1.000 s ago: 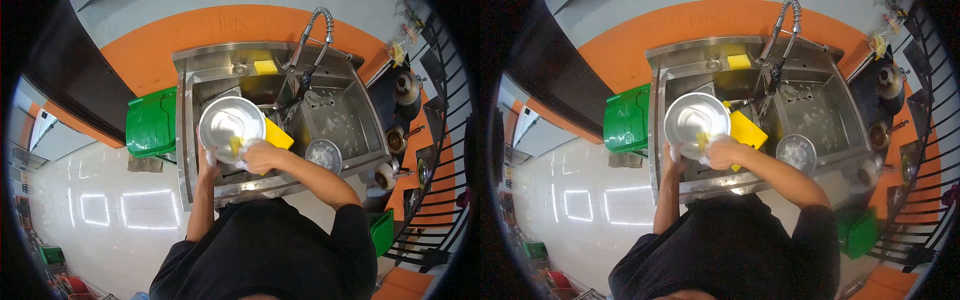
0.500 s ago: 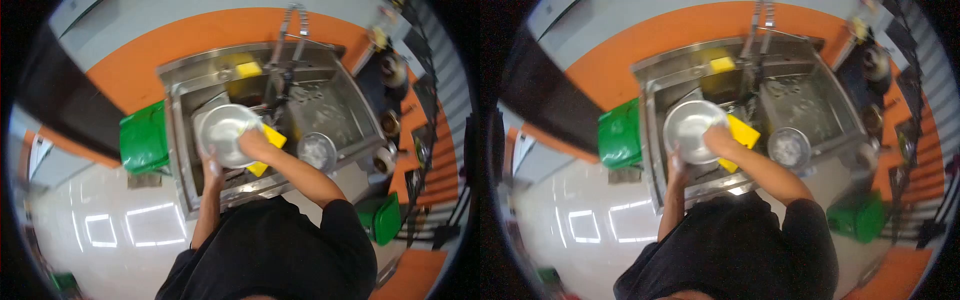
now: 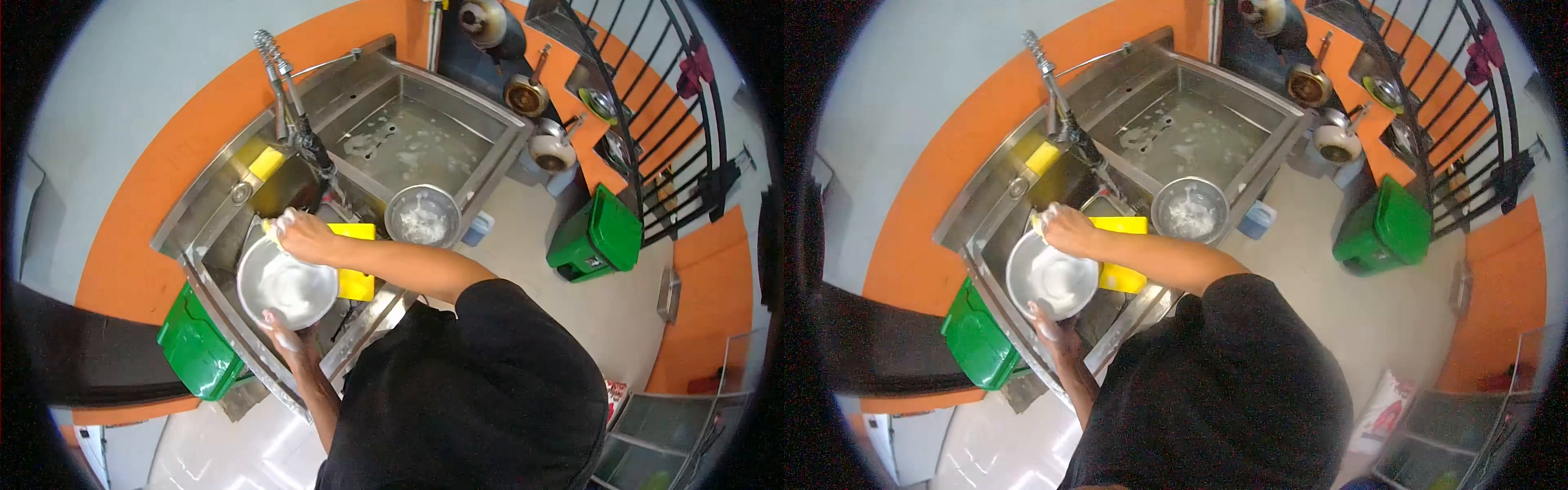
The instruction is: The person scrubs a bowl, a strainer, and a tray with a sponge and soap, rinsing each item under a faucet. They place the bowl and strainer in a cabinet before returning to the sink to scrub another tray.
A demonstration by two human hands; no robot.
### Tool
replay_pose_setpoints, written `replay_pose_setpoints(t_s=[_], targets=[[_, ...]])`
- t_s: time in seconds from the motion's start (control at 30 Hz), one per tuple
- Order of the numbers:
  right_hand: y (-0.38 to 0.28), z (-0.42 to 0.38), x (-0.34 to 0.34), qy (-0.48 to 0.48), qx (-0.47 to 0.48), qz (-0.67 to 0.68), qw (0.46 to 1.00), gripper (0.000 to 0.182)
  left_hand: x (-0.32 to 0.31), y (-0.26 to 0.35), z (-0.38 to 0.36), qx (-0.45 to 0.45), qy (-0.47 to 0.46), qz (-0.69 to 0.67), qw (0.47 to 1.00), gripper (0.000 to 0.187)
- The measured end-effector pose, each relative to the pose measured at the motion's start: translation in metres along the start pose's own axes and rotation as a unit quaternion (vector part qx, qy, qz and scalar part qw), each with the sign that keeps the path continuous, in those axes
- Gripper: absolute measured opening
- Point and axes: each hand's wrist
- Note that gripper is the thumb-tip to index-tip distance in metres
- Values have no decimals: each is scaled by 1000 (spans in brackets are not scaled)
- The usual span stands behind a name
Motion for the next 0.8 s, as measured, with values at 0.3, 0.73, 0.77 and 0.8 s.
replay_pose_setpoints(t_s=[0.3, 0.73, 0.77, 0.8], targets=[[4, -24, 19, 50, 7, 125, 991, 32, 12, -12, 8, -180, 51, 87, 978, 66], [-43, -30, -63, 54, 299, 198, 932, 21, 43, -33, 25, -79, -17, 77, 994, 62], [-41, -24, -56, -83, 132, 153, 976, 19, 41, -21, 14, -58, 40, 129, 989, 60], [-44, -9, -51, -223, -24, 101, 969, 17, 47, -10, 12, -109, -3, 253, 961, 66]])
Point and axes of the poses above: each hand's wrist, its own z-axis towards the middle knuckle, its own x-axis out of the back of the hand, y = z × x, and after that the axes turned 8 degrees about z, right-handed
